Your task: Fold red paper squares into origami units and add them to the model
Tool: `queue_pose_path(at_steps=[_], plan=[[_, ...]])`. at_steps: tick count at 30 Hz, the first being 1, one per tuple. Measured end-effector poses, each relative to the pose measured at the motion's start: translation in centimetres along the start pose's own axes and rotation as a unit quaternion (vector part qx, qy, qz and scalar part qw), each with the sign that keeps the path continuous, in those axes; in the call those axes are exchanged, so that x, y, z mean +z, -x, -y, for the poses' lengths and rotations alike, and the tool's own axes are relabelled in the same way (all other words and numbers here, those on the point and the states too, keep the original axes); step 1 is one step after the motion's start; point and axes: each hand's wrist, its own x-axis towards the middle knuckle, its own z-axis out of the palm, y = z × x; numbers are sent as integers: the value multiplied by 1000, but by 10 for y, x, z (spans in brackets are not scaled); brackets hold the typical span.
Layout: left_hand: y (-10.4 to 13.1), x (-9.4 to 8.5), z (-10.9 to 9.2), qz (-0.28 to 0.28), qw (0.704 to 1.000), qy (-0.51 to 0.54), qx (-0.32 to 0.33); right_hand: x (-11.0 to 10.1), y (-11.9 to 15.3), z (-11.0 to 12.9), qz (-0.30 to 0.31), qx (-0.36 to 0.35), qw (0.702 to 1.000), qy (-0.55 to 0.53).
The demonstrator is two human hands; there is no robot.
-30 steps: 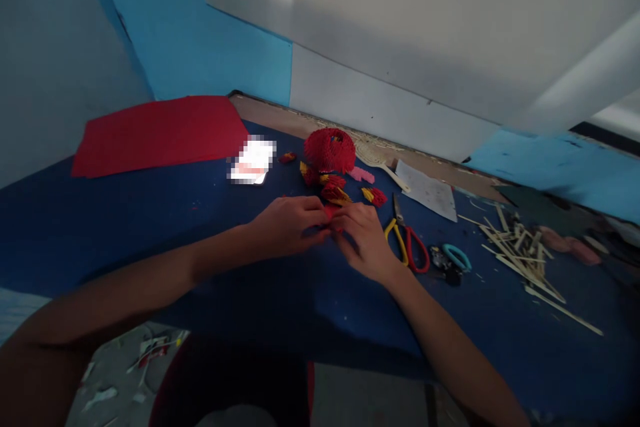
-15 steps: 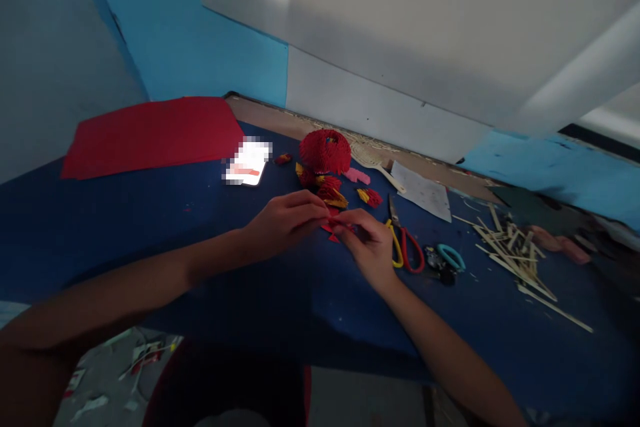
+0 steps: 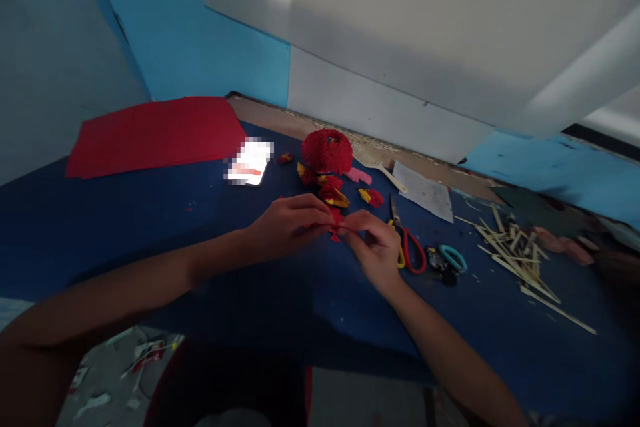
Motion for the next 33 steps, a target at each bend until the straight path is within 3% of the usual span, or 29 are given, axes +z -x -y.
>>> queue_pose_path(at_steps=[7,10,15,18,22,28,33], plan=[[-2,-4,-6,139,982,37,-120,-8,-5,7,131,-19,990,43],[-2,-3,-2,134,977,7,-165,-8,-5,-1,100,-10,989,109],[-2,0,2,118,967,-27,-225,-7,0,-10,98,-140,959,227],[-1,1,2,133,965,-16,-225,-5,3,-10,106,-161,953,236],[-3,-2,3,124,960,39,-248,-4,1,-7,100,-132,967,196],[-5,-4,4,79,950,72,-292,-5,-4,-3,34,-6,991,128],[-3,-1,4,76,962,72,-252,-2,-1,-3,66,11,981,180]])
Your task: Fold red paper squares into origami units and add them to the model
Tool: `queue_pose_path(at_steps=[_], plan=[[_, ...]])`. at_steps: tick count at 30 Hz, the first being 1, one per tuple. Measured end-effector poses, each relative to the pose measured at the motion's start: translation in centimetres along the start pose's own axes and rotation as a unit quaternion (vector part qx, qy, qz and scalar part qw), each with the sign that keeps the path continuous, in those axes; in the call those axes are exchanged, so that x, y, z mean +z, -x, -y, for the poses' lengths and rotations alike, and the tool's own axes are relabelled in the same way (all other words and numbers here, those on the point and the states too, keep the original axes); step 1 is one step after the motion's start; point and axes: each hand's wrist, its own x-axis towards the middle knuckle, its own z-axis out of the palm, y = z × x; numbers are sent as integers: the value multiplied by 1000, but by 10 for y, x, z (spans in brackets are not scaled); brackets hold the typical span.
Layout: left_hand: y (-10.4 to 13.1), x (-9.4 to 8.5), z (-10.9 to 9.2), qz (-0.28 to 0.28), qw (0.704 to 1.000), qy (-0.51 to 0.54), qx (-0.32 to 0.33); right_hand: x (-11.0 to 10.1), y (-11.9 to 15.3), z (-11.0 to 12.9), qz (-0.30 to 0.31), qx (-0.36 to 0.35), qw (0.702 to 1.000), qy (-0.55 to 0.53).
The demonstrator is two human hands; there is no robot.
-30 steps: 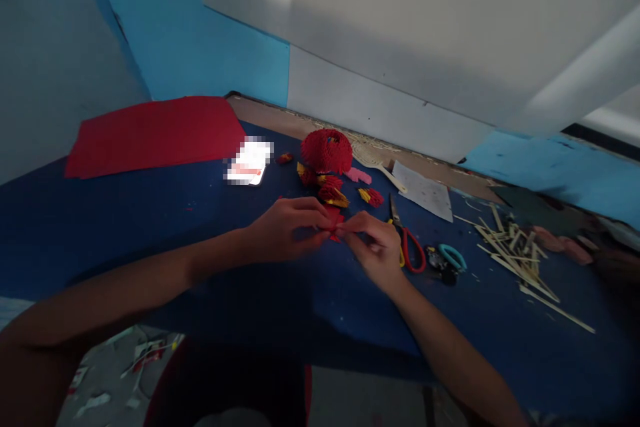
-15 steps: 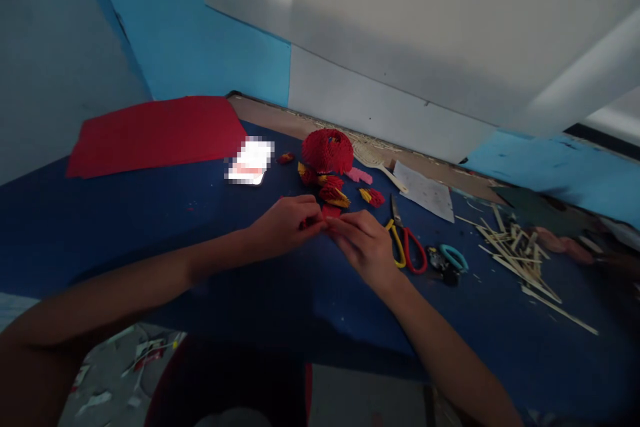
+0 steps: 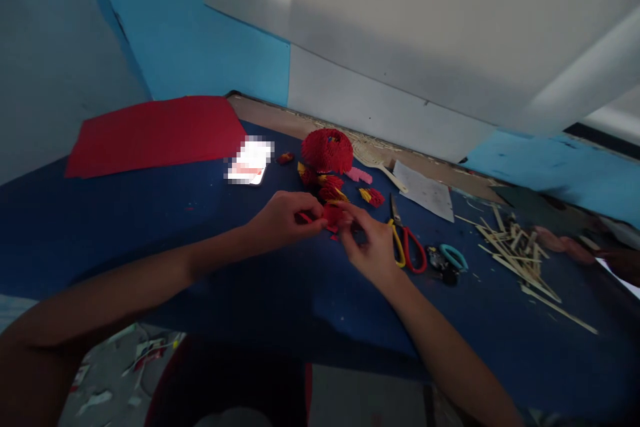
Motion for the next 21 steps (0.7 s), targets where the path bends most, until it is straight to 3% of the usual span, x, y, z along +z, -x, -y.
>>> queue_pose_path(at_steps=[8,15,21], plan=[[3,4,0,-7,995,-70,70,3,4,2,12,72,995,-70],[4,3,-3,25,998,-38,-37,2,2,2,35,80,989,-123],[3,1,-4,76,992,-88,-42,3,3,1,59,64,985,-147]])
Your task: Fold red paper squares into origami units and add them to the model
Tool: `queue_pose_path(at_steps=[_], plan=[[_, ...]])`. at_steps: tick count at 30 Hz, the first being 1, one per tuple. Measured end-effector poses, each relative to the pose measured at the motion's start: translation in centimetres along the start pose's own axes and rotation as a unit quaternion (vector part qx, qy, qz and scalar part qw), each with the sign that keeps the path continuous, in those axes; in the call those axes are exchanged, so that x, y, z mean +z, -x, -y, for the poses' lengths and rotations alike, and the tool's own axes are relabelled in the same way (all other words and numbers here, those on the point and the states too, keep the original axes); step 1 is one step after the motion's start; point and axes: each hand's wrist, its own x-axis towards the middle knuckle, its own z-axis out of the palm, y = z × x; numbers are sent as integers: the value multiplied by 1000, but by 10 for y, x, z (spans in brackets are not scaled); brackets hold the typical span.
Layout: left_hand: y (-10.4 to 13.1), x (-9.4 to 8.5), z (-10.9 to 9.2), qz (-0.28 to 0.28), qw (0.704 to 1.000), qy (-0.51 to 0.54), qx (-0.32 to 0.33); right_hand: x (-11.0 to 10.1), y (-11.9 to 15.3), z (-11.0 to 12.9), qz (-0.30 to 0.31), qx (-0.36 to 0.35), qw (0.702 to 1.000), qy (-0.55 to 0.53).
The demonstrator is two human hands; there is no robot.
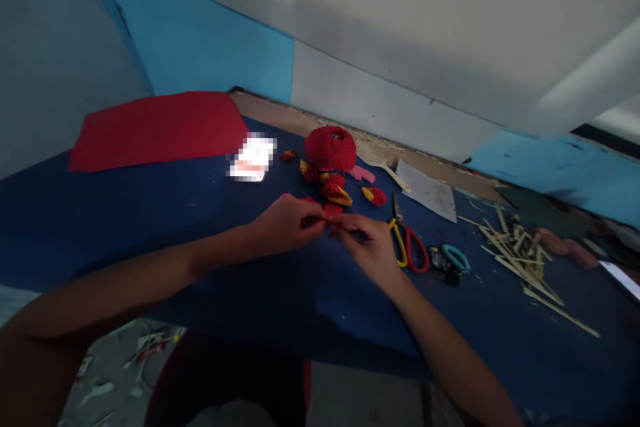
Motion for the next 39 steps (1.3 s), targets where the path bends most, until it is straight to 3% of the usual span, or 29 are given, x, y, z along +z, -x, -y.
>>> queue_pose_path(at_steps=[3,7,12,17,20,23,27,30,34,39], plan=[[-1,-2,-1,9,1000,6,-24,0,-1,1,-28,-13,998,54],[-4,-4,0,21,992,97,-76,-4,-1,2,-66,-95,983,142],[-8,-3,1,36,957,247,-148,-7,-1,0,-55,-194,964,172],[-10,-3,0,44,910,354,-210,-12,-3,0,-13,-227,959,171],[-10,-3,0,57,898,374,-226,-14,-4,0,6,-231,957,178],[-10,-4,1,56,905,365,-212,-14,-4,0,13,-229,957,177],[-9,-5,4,63,939,298,-157,-12,-4,3,10,-221,964,150],[-7,-6,3,55,963,234,-122,-9,-5,6,0,-147,984,97],[-7,-4,2,51,973,203,-99,-4,-6,1,-12,-43,998,44],[-6,-2,6,52,982,160,-88,-5,-5,-2,24,-49,997,60]])
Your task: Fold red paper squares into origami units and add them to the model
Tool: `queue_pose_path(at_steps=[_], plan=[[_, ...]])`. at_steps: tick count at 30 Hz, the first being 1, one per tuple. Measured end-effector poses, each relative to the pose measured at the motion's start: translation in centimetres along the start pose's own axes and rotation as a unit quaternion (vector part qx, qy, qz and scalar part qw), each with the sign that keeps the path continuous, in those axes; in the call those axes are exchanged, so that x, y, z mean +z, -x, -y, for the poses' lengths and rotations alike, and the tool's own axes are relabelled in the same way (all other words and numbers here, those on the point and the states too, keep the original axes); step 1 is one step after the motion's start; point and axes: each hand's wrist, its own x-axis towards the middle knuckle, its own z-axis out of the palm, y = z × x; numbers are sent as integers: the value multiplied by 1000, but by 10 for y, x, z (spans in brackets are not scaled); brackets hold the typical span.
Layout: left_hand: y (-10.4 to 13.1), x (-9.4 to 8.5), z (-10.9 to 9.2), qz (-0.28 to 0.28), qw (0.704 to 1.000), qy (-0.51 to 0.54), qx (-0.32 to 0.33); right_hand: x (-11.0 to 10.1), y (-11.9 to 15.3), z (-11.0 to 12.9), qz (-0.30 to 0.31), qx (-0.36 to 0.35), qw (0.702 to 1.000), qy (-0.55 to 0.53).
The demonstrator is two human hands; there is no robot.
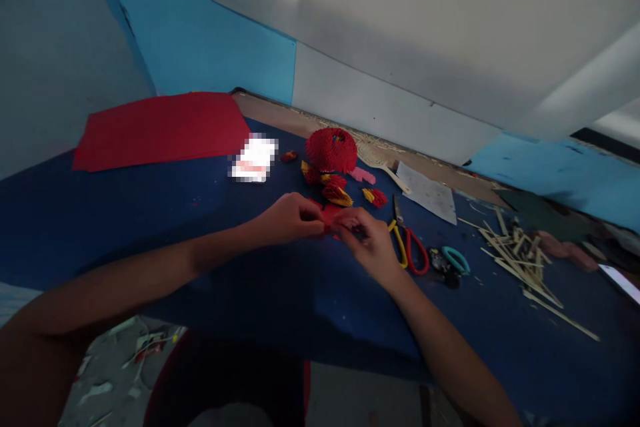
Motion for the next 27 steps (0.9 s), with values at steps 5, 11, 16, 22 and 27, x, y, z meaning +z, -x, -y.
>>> queue_pose_path(at_steps=[5,11,16,22,27], plan=[[3,-4,0,103,994,-45,0,-6,1,5,87,-97,986,102],[0,-6,2,127,992,9,0,-5,0,1,69,-192,969,137],[-5,-2,2,-24,987,135,-84,-7,-1,2,-26,-203,954,221],[-5,1,0,-46,969,204,-135,-8,0,0,-53,-204,943,258],[-3,3,0,-30,990,120,-71,-1,-1,3,-58,-44,991,112]])
